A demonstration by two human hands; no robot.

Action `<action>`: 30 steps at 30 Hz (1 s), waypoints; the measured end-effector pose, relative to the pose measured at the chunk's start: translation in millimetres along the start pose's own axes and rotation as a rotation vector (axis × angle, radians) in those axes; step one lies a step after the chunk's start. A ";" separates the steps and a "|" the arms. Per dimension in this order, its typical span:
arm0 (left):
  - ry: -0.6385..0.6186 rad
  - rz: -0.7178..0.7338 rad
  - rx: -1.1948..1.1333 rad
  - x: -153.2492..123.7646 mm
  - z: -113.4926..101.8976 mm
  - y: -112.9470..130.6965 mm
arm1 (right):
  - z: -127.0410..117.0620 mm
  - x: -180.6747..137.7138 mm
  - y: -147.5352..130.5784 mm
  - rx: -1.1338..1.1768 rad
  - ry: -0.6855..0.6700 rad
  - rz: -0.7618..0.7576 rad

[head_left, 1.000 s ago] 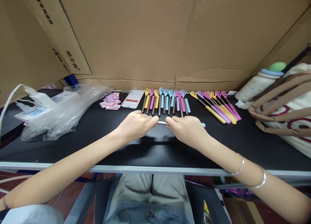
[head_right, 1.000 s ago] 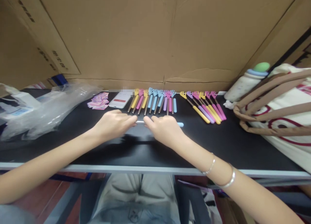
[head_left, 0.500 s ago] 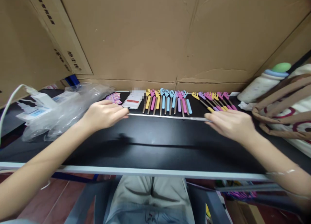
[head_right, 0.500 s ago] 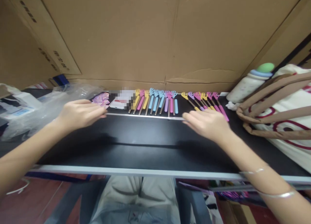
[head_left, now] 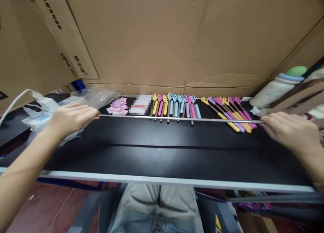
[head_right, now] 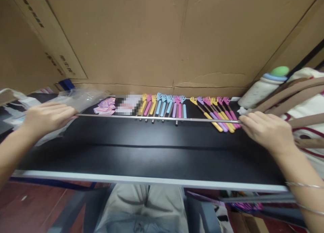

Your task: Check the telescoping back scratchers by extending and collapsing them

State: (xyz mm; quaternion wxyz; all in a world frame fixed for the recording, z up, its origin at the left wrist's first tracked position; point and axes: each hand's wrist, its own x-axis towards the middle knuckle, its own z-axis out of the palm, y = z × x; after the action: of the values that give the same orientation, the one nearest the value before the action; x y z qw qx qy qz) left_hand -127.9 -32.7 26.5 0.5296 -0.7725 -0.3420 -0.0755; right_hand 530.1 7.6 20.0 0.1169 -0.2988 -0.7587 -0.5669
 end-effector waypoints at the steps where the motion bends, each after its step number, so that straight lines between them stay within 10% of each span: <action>1: 0.001 0.007 -0.008 -0.3 2.8 0.9 | -0.4 1.8 -0.2 -0.008 0.008 -0.037; 16: -0.331 -0.362 -0.453 -10.3 14.7 6.1 | -1.0 3.2 -13.2 0.379 -0.387 0.288; 24: -0.384 -0.482 -0.717 -0.7 22.5 5.1 | 13.2 1.0 -4.6 0.960 -0.555 0.576; 30: -0.354 -0.496 -0.760 -3.8 28.0 2.4 | 22.4 -10.1 3.3 0.987 -0.552 0.589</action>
State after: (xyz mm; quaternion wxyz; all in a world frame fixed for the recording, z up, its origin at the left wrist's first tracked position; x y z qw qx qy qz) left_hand -136.1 -10.5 10.9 0.1098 -0.8073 -0.5490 -0.1865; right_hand 543.6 25.8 10.0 0.1920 -0.5410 -0.8188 0.0030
